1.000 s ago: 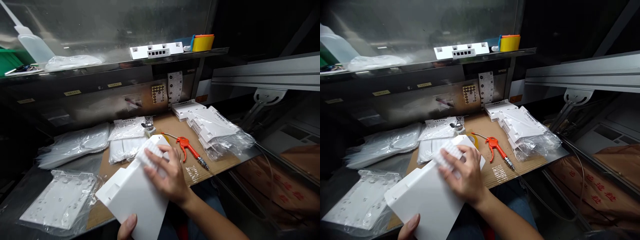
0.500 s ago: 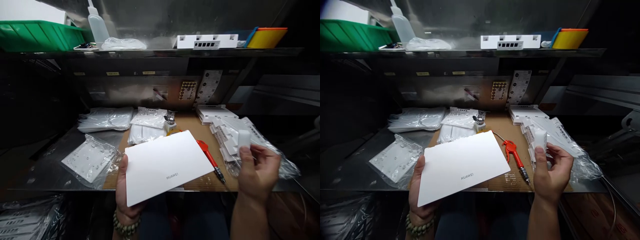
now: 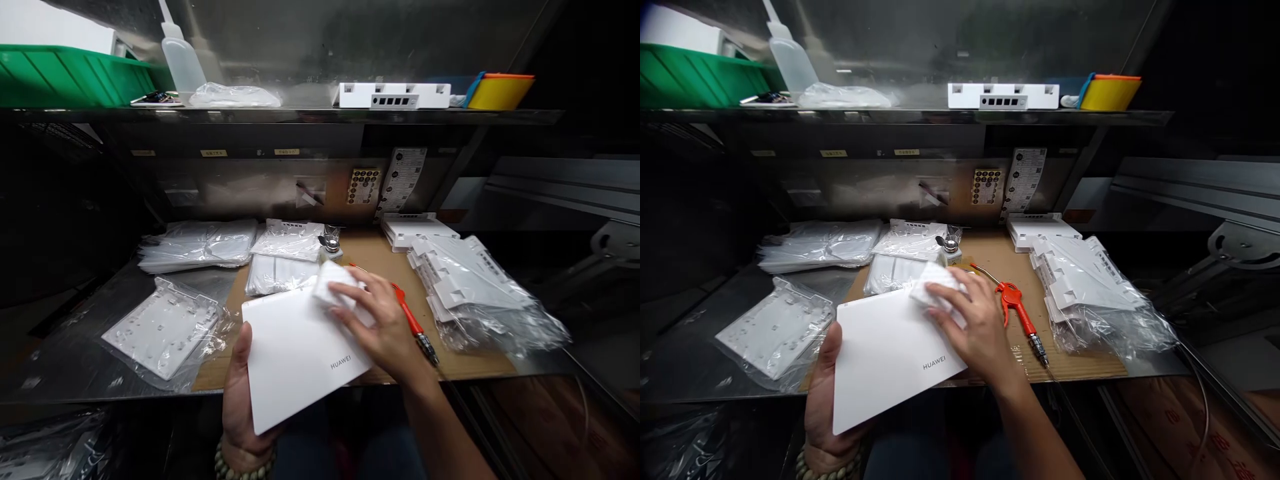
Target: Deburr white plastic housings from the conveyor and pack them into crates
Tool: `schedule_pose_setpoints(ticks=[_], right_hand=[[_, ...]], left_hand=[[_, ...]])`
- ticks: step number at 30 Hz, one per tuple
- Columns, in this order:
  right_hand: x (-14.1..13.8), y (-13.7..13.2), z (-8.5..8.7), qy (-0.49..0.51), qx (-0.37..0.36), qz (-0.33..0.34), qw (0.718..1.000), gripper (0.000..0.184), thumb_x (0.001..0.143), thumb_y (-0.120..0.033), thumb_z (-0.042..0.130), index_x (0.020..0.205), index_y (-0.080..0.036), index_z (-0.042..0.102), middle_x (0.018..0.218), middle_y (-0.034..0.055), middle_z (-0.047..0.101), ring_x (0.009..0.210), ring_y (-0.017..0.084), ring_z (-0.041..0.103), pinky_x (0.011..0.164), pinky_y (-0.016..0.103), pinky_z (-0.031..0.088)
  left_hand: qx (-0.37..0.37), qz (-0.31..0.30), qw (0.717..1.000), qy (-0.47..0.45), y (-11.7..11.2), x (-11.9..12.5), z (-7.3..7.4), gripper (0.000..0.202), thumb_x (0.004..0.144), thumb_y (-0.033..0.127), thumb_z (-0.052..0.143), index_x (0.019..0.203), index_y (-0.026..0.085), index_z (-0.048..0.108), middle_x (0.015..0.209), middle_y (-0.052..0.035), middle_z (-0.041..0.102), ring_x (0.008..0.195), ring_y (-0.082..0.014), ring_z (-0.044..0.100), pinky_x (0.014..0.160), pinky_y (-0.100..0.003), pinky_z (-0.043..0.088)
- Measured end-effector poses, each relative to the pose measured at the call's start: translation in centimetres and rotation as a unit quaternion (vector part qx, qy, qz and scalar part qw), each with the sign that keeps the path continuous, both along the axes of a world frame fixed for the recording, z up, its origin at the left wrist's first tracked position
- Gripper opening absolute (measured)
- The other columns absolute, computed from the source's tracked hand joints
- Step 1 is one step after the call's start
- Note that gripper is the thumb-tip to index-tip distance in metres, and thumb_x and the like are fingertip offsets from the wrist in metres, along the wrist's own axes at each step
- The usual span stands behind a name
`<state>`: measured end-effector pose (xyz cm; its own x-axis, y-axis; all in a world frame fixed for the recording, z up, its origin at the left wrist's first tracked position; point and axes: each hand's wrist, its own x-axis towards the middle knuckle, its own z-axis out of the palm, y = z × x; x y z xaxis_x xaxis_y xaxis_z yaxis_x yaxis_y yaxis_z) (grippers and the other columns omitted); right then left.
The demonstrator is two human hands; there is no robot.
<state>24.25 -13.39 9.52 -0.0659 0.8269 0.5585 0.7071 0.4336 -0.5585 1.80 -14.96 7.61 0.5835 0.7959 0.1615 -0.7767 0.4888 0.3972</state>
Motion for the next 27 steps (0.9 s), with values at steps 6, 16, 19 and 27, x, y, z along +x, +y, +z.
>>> schedule_pose_setpoints(ticks=[6,16,19,27], right_hand=[[2.1,4.4,2.5,-0.075,-0.097,0.196,0.973,0.028,0.098,-0.039,0.069,0.125,-0.035,0.072,0.149,0.0025,0.061,0.141,0.024,0.052,0.116,0.050,0.045],[3.7,6.8,4.9,-0.103,-0.157,0.321,0.928,0.029,0.093,-0.038,0.075,0.121,-0.034,0.076,0.148,0.0018,0.062,0.141,0.022,0.054,0.117,0.043,0.043],[4.1,7.1,4.9,-0.096,-0.187,0.346,0.914,0.031,0.092,-0.039,0.076,0.123,-0.035,0.076,0.148,0.0019,0.062,0.141,0.023,0.054,0.117,0.043,0.042],[5.0,8.3,5.1,-0.077,-0.256,0.374,0.888,0.037,0.088,-0.048,0.079,0.123,-0.036,0.077,0.152,0.0026,0.059,0.143,0.028,0.050,0.118,0.044,0.037]], left_hand=[[-0.027,-0.043,0.997,0.060,0.4,-1.4,0.2,0.073,0.102,0.070,0.034,0.151,0.019,0.053,0.158,-0.0112,0.050,0.155,-0.0338,0.027,0.127,-0.056,0.013],[-0.034,-0.095,0.987,0.122,0.7,-1.6,1.4,0.080,0.098,0.077,0.025,0.137,0.020,0.066,0.153,-0.0093,0.054,0.149,-0.0398,0.029,0.116,-0.066,0.020],[-0.043,-0.100,0.986,0.127,0.8,-1.6,1.4,0.097,0.095,0.076,0.000,0.130,0.020,0.071,0.150,-0.0056,0.057,0.145,-0.0414,0.024,0.106,-0.073,0.022],[0.011,-0.149,0.988,0.042,1.0,-1.0,1.8,0.111,0.087,0.079,-0.015,0.140,0.019,0.062,0.149,-0.0082,0.057,0.145,-0.0393,0.023,0.104,-0.074,0.019]])
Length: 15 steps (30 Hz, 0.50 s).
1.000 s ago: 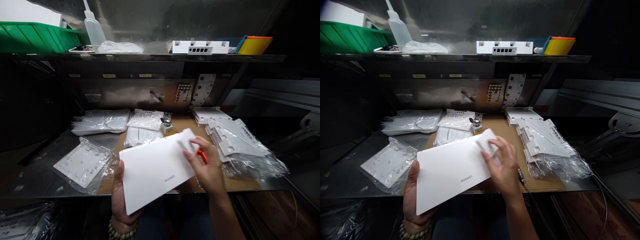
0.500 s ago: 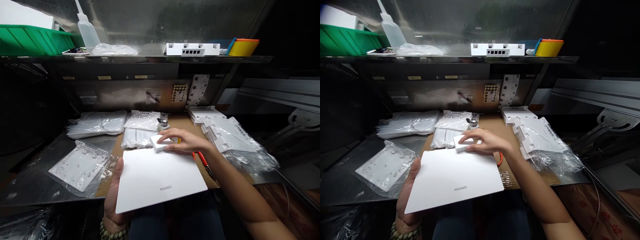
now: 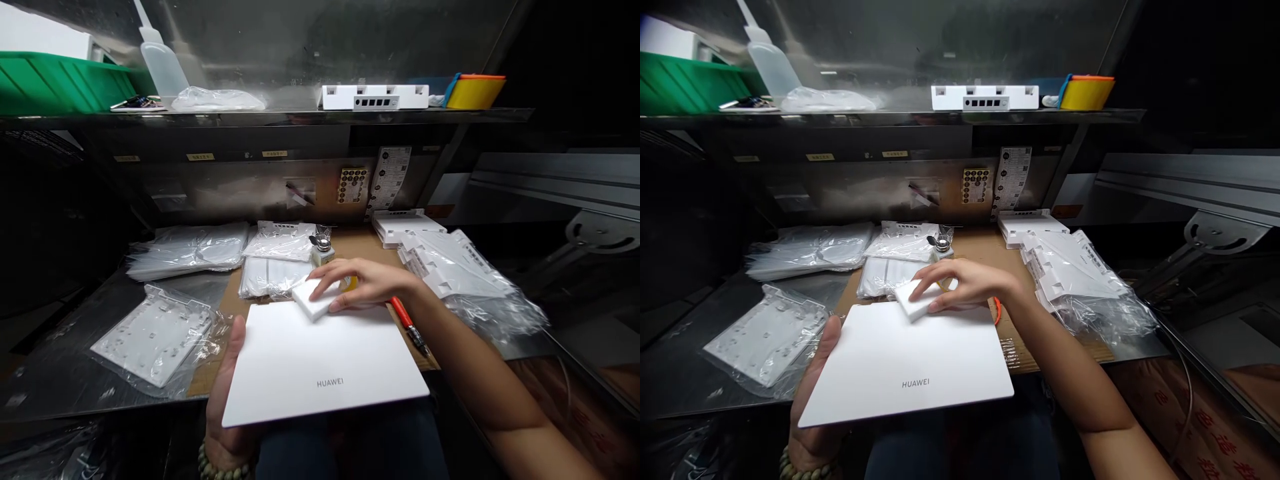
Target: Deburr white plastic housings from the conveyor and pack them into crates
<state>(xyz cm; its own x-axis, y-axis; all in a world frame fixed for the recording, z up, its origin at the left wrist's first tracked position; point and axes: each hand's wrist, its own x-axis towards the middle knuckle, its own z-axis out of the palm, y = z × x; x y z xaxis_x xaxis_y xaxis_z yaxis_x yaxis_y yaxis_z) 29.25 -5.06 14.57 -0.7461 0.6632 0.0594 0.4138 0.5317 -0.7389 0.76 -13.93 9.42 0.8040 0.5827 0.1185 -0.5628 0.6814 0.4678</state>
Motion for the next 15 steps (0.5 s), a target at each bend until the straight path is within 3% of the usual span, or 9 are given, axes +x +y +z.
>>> schedule_pose_setpoints(ticks=[3,7,12,15], right_hand=[[0.0,0.1,0.3,0.002,0.000,-0.012,1.000,0.037,0.088,-0.046,0.079,0.123,-0.035,0.077,0.149,0.0029,0.061,0.143,0.028,0.051,0.116,0.042,0.040],[-0.3,-0.3,0.6,-0.001,0.039,-0.005,0.999,0.034,0.090,-0.046,0.077,0.122,-0.034,0.077,0.150,0.0027,0.059,0.141,0.027,0.052,0.117,0.041,0.039],[-0.4,-0.8,0.9,-0.014,0.054,-0.050,0.997,0.035,0.091,-0.044,0.075,0.123,-0.030,0.076,0.146,0.0054,0.063,0.137,0.028,0.056,0.112,0.041,0.043],[-0.6,-1.2,1.1,-0.020,0.065,-0.028,0.997,0.032,0.091,-0.043,0.076,0.121,-0.032,0.077,0.150,0.0045,0.059,0.140,0.027,0.053,0.116,0.042,0.039]], left_hand=[[0.000,-0.014,1.000,-0.021,0.0,-0.1,-0.2,0.112,0.088,0.082,-0.013,0.145,0.017,0.058,0.149,-0.0091,0.058,0.147,-0.0355,0.026,0.113,-0.067,0.019],[0.025,-0.044,0.997,-0.059,0.2,-0.5,-1.0,0.101,0.095,0.080,0.000,0.149,0.013,0.054,0.157,-0.0140,0.048,0.153,-0.0324,0.028,0.125,-0.056,0.014],[0.029,-0.045,0.997,-0.052,0.0,-0.5,-0.8,0.100,0.094,0.080,0.004,0.154,0.014,0.048,0.162,-0.0145,0.042,0.156,-0.0348,0.023,0.128,-0.058,0.010],[0.031,-0.031,0.998,-0.046,-0.1,-0.4,-0.7,0.099,0.095,0.078,0.003,0.155,0.013,0.046,0.163,-0.0154,0.043,0.156,-0.0354,0.025,0.128,-0.058,0.012]])
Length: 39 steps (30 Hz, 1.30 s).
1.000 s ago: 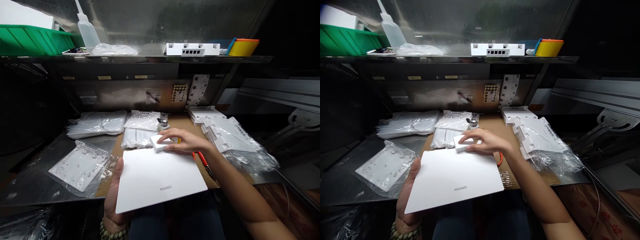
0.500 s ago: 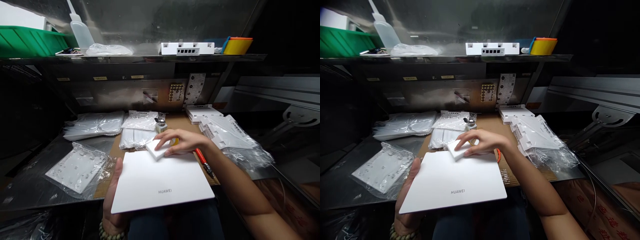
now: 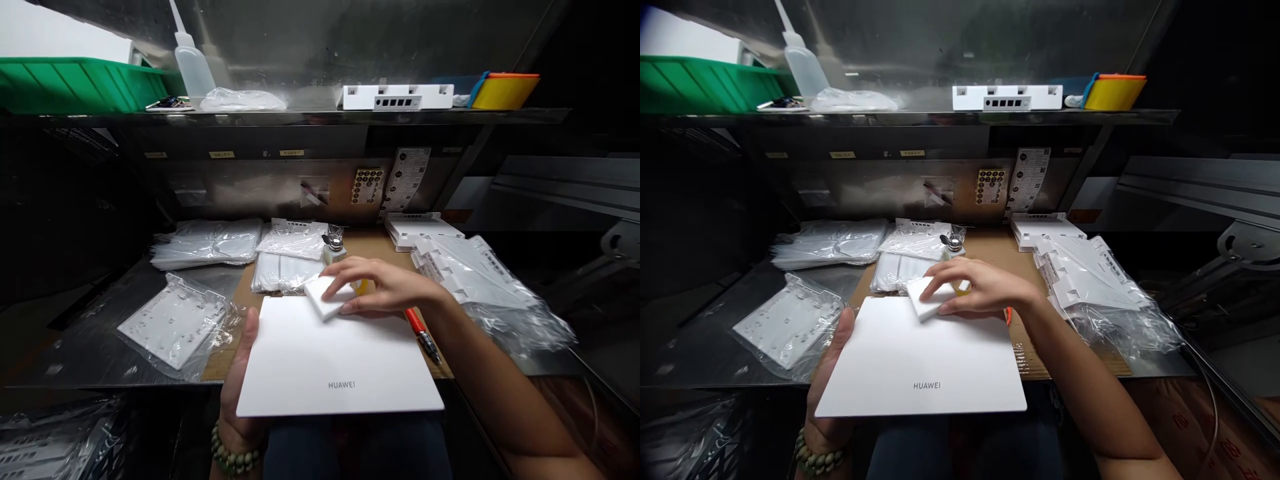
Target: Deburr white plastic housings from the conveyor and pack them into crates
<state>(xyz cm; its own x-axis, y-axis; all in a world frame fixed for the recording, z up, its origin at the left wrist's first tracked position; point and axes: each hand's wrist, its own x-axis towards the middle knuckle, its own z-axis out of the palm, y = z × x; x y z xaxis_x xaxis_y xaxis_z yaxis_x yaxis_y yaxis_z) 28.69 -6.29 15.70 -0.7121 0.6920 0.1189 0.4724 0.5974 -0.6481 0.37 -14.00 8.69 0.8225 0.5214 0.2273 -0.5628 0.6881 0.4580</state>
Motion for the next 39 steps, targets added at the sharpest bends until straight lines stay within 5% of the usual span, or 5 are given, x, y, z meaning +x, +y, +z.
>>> schedule_pose_setpoints(ticks=[9,16,21,31,39], right_hand=[[0.2,0.3,0.4,-0.010,0.000,0.004,1.000,0.035,0.090,-0.048,0.076,0.121,-0.033,0.077,0.147,0.0031,0.062,0.137,0.027,0.055,0.114,0.041,0.042],[3.9,1.6,-0.6,-0.023,0.040,-0.231,0.972,0.034,0.088,-0.045,0.072,0.119,-0.032,0.076,0.133,0.0026,0.072,0.125,0.030,0.062,0.108,0.047,0.046],[4.7,0.5,-1.1,-0.014,0.009,-0.352,0.936,0.049,0.083,-0.063,0.073,0.118,-0.029,0.075,0.125,0.0060,0.074,0.110,0.031,0.069,0.094,0.044,0.054],[4.2,0.4,-0.9,0.012,0.001,-0.364,0.931,0.047,0.086,-0.069,0.066,0.111,-0.031,0.077,0.120,0.0042,0.077,0.110,0.030,0.072,0.095,0.044,0.057],[3.2,0.8,-0.5,0.025,-0.009,-0.374,0.927,0.050,0.086,-0.069,0.066,0.116,-0.029,0.075,0.121,0.0064,0.077,0.110,0.031,0.072,0.093,0.044,0.059]], left_hand=[[-0.006,0.005,1.000,-0.010,0.0,-0.4,-0.4,0.097,0.096,0.077,0.002,0.156,0.013,0.045,0.158,-0.0140,0.050,0.154,-0.0338,0.032,0.129,-0.055,0.017],[-0.024,-0.001,0.997,-0.071,-0.1,-1.6,0.1,0.101,0.092,0.083,0.004,0.152,0.017,0.052,0.156,-0.0098,0.051,0.154,-0.0312,0.031,0.128,-0.052,0.020],[-0.042,0.021,0.995,-0.090,0.0,-2.1,0.5,0.099,0.093,0.083,0.008,0.153,0.016,0.050,0.155,-0.0107,0.052,0.151,-0.0293,0.037,0.127,-0.049,0.025],[0.042,0.198,0.978,-0.040,-0.1,-2.7,-0.7,0.095,0.096,0.077,0.001,0.156,0.018,0.044,0.155,-0.0117,0.053,0.156,-0.0320,0.022,0.125,-0.058,0.008],[-0.004,0.141,0.988,-0.064,0.3,-3.0,-0.6,0.092,0.095,0.082,0.012,0.148,0.022,0.057,0.162,-0.0100,0.045,0.157,-0.0349,0.023,0.127,-0.058,0.009]])
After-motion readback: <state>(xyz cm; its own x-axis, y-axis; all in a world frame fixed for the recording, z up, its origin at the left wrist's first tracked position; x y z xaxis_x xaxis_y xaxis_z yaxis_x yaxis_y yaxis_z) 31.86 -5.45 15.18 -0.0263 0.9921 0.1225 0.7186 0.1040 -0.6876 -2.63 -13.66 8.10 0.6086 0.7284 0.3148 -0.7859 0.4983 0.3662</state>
